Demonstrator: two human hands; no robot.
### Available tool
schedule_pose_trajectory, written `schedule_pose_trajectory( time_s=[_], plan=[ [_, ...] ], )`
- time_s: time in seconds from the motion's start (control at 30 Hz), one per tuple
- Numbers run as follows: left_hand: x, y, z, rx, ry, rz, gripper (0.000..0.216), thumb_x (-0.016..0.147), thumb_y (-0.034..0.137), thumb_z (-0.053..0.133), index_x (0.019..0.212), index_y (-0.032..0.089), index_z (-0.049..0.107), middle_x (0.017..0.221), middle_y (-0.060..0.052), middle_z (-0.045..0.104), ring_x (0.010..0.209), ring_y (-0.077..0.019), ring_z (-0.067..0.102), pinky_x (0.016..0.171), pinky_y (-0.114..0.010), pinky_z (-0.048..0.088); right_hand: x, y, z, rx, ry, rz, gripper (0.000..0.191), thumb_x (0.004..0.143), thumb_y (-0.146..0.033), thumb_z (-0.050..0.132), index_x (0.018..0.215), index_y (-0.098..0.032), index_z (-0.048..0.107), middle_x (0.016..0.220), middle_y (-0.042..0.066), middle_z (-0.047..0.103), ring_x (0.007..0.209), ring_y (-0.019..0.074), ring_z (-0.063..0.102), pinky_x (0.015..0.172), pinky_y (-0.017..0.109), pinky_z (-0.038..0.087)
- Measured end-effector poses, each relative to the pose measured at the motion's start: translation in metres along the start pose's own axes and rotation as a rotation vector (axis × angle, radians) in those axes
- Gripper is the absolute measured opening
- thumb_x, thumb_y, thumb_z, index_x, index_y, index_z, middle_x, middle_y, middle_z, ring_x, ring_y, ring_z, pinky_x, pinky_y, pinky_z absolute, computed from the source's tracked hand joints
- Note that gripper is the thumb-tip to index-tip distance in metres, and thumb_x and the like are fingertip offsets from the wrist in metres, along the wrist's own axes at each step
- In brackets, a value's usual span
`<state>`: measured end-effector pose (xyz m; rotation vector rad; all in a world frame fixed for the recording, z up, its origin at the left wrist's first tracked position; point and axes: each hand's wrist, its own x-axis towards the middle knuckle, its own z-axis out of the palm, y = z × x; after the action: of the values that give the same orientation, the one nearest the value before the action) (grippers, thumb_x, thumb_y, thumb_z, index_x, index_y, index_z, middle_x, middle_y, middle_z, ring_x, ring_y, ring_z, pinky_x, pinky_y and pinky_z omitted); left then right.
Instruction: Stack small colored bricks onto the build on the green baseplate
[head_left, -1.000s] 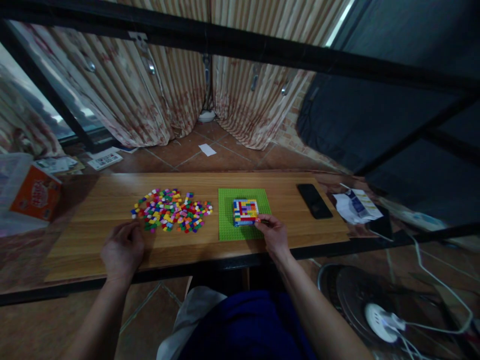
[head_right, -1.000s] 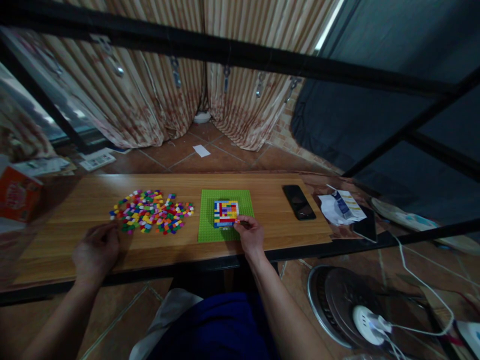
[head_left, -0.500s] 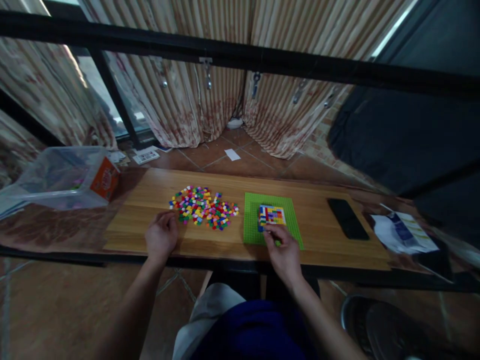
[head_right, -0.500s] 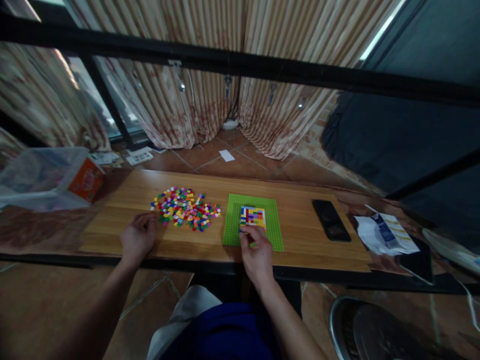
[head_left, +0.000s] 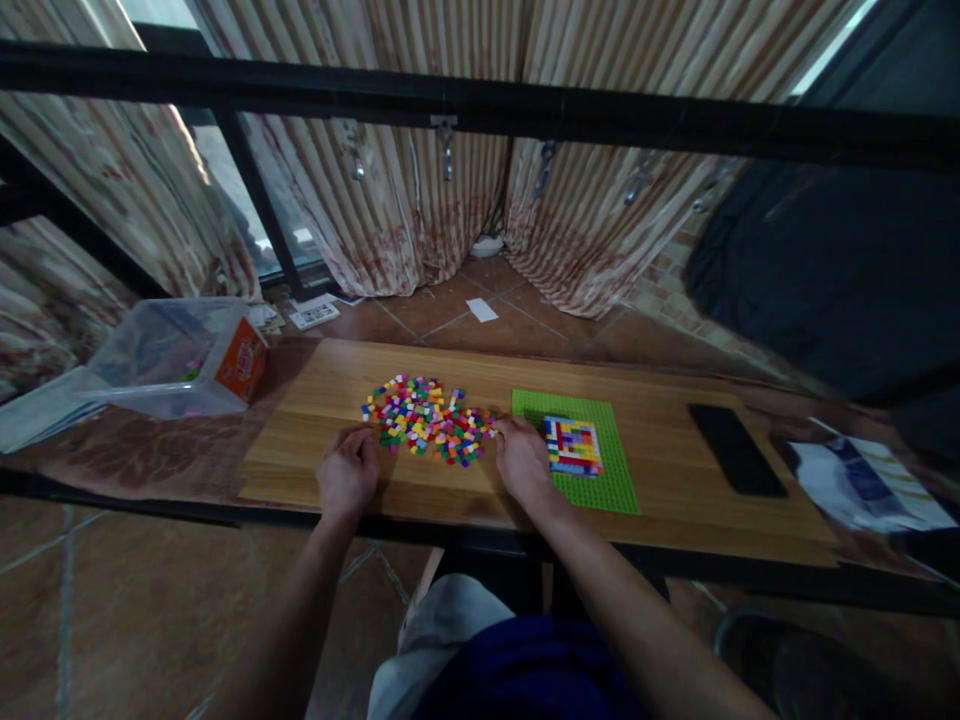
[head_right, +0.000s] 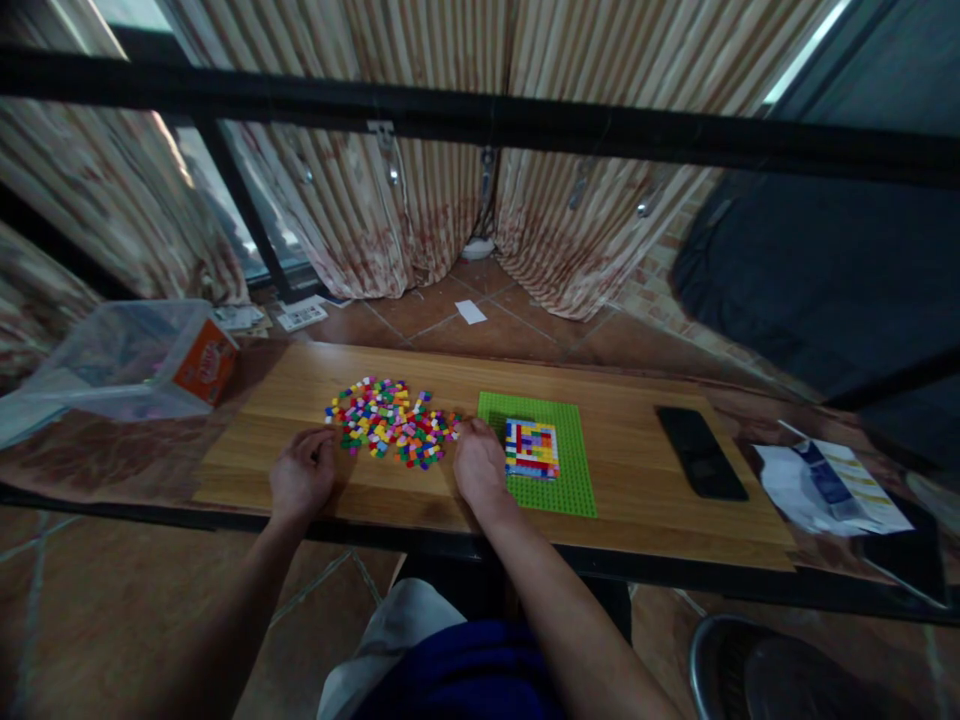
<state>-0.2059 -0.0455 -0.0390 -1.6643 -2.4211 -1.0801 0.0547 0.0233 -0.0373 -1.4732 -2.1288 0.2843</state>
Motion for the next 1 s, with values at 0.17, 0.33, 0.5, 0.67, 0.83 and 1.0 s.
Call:
schedule_pose_trajectory(
  time_s=[0.17, 0.33, 0.5, 0.67, 0.83, 1.0],
  plan=[
    [0.001, 0.0, -0.001, 0.006, 0.005, 0.01, 0.03, 0.087, 0.031, 0.046, 0.094, 0.017, 0.072, 0.105, -0.011, 0.072, 0.095, -0.023, 0.067, 0.084, -0.033, 0.052, -0.003, -0.009, -0.005, 0.01, 0.006, 0.024, 0.03, 0.088, -0.009, 0.043, 0.092, -0.021, 0.071, 0.088, 0.009, 0.067, 0.085, 0.0217, 0.059, 0.08, 0.033, 0.048],
    [0.002, -0.001, -0.001, 0.013, 0.013, 0.032, 0.031, 0.087, 0.033, 0.046, 0.093, 0.017, 0.072, 0.104, -0.01, 0.072, 0.092, -0.0221, 0.067, 0.082, -0.032, 0.051, -0.022, -0.027, -0.032, 0.117, 0.054, 0.021, 0.028, 0.091, -0.013, 0.044, 0.096, -0.022, 0.071, 0.092, 0.007, 0.067, 0.088, 0.0211, 0.061, 0.082, 0.033, 0.049],
    [0.002, 0.0, -0.002, 0.034, 0.014, 0.035, 0.03, 0.087, 0.033, 0.046, 0.092, 0.018, 0.072, 0.104, -0.009, 0.072, 0.094, -0.0224, 0.067, 0.082, -0.032, 0.051, -0.058, -0.017, -0.064, 0.24, 0.174, 0.113, 0.023, 0.091, -0.019, 0.049, 0.099, -0.022, 0.07, 0.094, 0.007, 0.069, 0.087, 0.0198, 0.065, 0.081, 0.033, 0.051],
    [0.003, -0.001, -0.003, 0.05, -0.003, 0.042, 0.029, 0.087, 0.033, 0.047, 0.093, 0.017, 0.071, 0.106, -0.011, 0.071, 0.093, -0.0229, 0.068, 0.082, -0.032, 0.052, -0.083, 0.024, -0.09, 0.203, 0.255, 0.213, 0.02, 0.091, -0.025, 0.051, 0.097, -0.021, 0.07, 0.096, 0.007, 0.07, 0.088, 0.0218, 0.065, 0.082, 0.037, 0.052],
    [0.005, -0.003, -0.001, 0.068, 0.0, 0.052, 0.029, 0.086, 0.033, 0.048, 0.093, 0.017, 0.071, 0.105, -0.011, 0.071, 0.093, -0.0233, 0.067, 0.082, -0.032, 0.052, -0.089, 0.051, -0.096, 0.187, 0.277, 0.254, 0.023, 0.092, -0.028, 0.051, 0.098, -0.02, 0.071, 0.097, 0.008, 0.069, 0.089, 0.0216, 0.065, 0.08, 0.036, 0.053],
    [0.005, -0.002, -0.001, 0.09, 0.009, 0.039, 0.031, 0.086, 0.033, 0.049, 0.096, 0.016, 0.073, 0.104, -0.01, 0.072, 0.09, -0.0229, 0.068, 0.078, -0.032, 0.051, -0.085, 0.058, -0.088, 0.166, 0.279, 0.221, 0.025, 0.093, -0.029, 0.049, 0.096, -0.021, 0.073, 0.099, 0.009, 0.067, 0.093, 0.0218, 0.063, 0.086, 0.038, 0.053]
  ],
)
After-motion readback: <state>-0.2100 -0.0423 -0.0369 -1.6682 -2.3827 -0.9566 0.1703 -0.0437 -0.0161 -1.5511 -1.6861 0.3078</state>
